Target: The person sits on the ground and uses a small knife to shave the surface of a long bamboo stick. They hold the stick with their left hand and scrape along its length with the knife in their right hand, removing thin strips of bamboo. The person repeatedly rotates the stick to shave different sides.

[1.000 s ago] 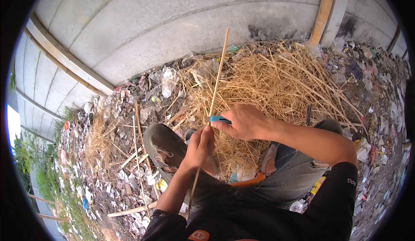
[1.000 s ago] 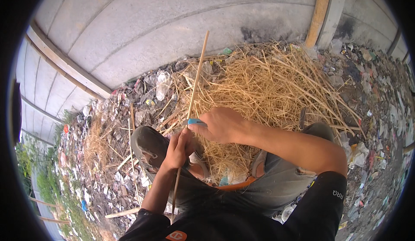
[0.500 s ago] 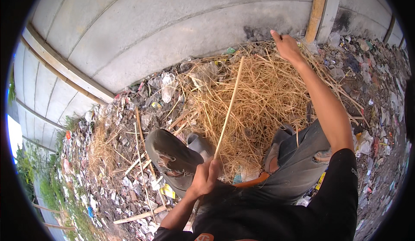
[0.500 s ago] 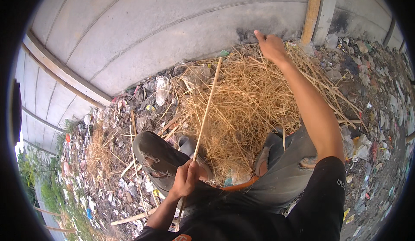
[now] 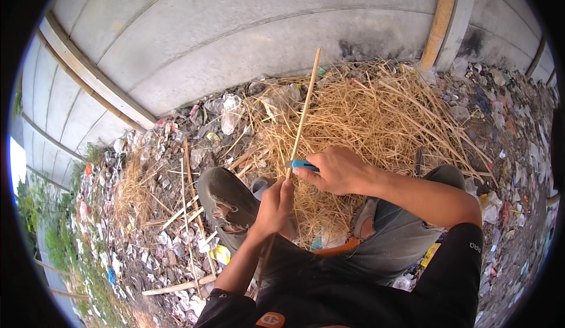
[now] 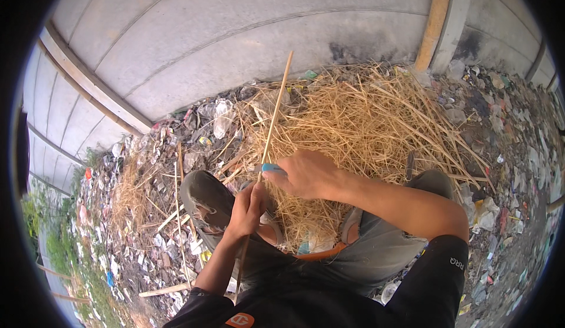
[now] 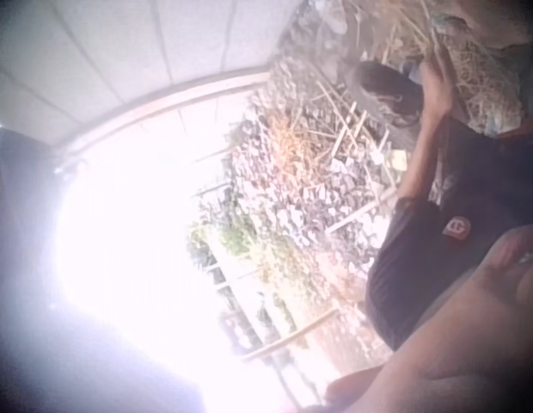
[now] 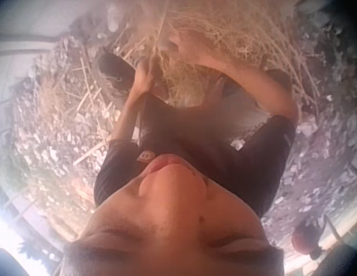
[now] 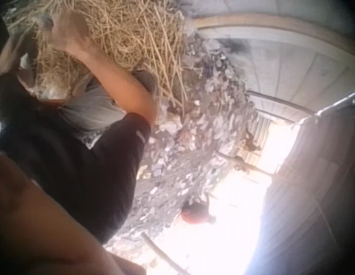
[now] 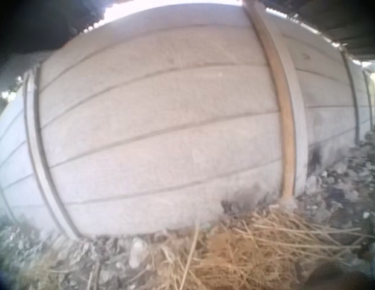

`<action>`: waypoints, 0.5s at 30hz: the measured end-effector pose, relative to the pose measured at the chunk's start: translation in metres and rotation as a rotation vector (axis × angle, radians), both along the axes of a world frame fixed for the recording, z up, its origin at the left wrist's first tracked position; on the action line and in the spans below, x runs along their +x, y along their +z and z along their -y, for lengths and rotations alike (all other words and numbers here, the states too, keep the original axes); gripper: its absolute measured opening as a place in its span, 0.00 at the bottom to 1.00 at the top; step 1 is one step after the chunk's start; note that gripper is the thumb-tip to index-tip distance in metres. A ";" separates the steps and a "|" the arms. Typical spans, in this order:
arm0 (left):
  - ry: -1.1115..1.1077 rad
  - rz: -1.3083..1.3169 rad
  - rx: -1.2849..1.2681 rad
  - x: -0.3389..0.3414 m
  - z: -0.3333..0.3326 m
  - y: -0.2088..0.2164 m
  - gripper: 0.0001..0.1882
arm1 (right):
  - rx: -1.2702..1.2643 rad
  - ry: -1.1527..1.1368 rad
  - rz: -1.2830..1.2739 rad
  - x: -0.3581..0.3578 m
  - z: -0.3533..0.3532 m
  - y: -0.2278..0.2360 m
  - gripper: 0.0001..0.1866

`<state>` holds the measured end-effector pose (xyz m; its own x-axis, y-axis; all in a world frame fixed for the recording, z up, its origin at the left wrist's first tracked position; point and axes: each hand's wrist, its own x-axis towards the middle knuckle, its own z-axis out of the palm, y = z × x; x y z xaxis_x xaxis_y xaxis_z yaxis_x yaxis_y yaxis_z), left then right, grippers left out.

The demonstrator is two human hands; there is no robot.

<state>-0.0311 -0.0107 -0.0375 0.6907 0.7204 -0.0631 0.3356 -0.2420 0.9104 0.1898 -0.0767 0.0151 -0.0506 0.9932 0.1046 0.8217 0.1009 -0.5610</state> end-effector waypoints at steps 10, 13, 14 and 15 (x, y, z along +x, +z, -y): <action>0.068 -0.189 0.139 0.002 0.004 0.003 0.17 | 0.083 -0.151 0.085 0.019 -0.034 -0.026 0.34; -0.079 -0.239 0.112 -0.023 0.037 -0.003 0.15 | 0.063 -0.689 -0.026 0.159 -0.072 -0.007 0.40; -0.126 -0.246 0.157 -0.040 0.048 -0.009 0.14 | 0.172 -0.843 0.003 0.203 -0.063 0.007 0.42; -0.129 -0.242 0.184 -0.053 0.055 -0.009 0.15 | 0.213 -0.941 0.045 0.244 -0.052 0.015 0.43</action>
